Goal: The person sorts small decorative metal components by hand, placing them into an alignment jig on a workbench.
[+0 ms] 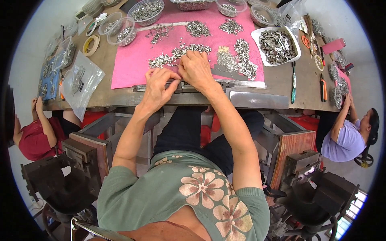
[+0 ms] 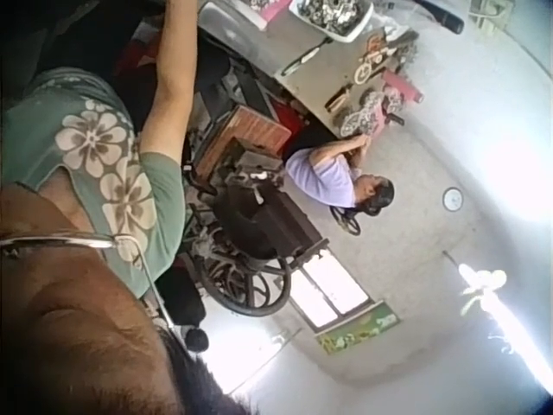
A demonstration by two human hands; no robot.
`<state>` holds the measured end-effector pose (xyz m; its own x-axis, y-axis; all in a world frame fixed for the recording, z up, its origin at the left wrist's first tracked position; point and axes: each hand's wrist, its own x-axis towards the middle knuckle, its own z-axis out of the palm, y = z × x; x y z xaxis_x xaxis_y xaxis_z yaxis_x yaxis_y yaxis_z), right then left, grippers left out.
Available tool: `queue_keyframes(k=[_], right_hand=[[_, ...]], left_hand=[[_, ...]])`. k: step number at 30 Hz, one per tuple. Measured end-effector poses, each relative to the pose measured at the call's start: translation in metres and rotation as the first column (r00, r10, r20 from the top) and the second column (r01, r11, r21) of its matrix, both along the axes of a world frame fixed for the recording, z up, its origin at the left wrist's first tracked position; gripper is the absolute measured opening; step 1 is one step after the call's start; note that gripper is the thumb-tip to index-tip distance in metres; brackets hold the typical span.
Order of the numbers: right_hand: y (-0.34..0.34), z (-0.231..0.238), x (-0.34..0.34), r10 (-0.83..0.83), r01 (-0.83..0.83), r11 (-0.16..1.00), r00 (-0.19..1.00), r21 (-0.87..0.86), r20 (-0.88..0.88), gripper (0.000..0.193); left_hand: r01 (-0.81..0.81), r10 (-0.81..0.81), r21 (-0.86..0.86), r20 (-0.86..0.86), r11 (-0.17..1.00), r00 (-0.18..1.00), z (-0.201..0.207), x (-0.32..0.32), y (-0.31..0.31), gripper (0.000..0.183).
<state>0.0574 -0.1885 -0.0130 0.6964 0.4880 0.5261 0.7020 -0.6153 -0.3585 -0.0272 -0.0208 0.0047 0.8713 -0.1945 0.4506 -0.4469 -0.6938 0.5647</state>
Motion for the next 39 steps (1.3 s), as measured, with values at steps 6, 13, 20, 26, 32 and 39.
queue_keyframes(k=[6, 13, 20, 26, 32, 39], right_hand=[[-0.02, 0.006, -0.002, 0.032, -0.03, 0.998, 0.999, 0.056, -0.032, 0.008], [-0.011, 0.012, -0.007, 0.052, -0.051, 0.996, 0.999, 0.071, -0.008, 0.005], [0.001, 0.004, -0.003, 0.07, -0.07, 0.996, 0.998, 0.059, 0.003, 0.007], [0.0, 0.006, -0.003, 0.054, -0.053, 0.998, 0.998, -0.026, 0.043, 0.007], [-0.003, 0.005, -0.003, 0.053, -0.049, 0.996, 0.997, -0.07, 0.055, 0.01], [-0.004, 0.009, -0.006, 0.038, -0.033, 0.994, 0.998, -0.103, 0.05, 0.01]], left_hand=[[0.033, -0.033, 0.014, 0.04, 0.999, 0.999, -0.006, -0.003, -0.013, 0.011], [0.027, -0.031, 0.045, 0.075, 0.999, 0.997, -0.006, -0.007, -0.015, 0.009], [-0.217, 0.21, 0.086, 0.088, 0.972, 0.974, -0.004, 0.012, 0.016, 0.016], [-0.091, 0.127, 0.277, -0.113, 0.957, 0.986, -0.01, 0.013, 0.02, 0.037], [-0.033, 0.068, 0.244, -0.136, 0.969, 0.988, -0.003, -0.009, 0.032, 0.034], [-0.224, 0.225, 0.054, -0.007, 0.973, 0.974, -0.001, -0.002, 0.039, 0.016]])
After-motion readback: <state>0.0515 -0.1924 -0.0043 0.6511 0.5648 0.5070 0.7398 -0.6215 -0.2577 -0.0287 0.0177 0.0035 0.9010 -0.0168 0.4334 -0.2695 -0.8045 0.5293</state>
